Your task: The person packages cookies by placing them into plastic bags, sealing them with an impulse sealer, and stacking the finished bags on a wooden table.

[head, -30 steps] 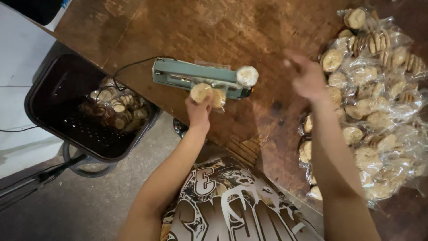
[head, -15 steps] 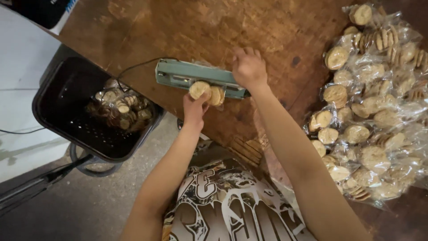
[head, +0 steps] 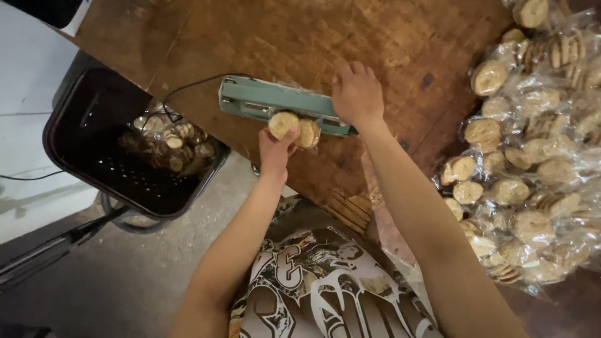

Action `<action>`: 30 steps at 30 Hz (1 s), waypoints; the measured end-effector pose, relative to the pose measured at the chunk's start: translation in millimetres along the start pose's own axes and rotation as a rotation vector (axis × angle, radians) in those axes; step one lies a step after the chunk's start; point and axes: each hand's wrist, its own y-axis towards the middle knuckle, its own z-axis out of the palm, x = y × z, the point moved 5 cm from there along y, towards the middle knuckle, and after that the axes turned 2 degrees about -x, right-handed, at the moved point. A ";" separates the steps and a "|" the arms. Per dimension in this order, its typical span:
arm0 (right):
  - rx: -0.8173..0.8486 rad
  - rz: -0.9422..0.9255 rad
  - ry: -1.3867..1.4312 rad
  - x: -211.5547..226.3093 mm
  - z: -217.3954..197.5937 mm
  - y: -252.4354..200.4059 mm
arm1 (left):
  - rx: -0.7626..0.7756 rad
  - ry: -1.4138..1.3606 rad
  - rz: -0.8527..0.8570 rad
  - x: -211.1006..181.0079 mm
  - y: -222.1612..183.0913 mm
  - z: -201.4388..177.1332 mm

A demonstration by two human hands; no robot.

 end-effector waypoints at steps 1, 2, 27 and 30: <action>-0.003 -0.005 0.003 0.6 0.2 0.1 | 0.006 -0.008 0.008 0.5 0.2 0.4; 0.006 0.006 0.000 0.8 1.6 -0.2 | 0.000 -0.009 0.001 2.5 -1.6 -0.6; 0.005 0.061 0.113 -6.0 5.9 2.3 | -0.185 0.040 0.156 -13.1 1.0 20.1; -0.148 0.202 0.573 -24.5 -4.0 -14.6 | -0.141 0.040 0.212 -16.5 -1.5 33.9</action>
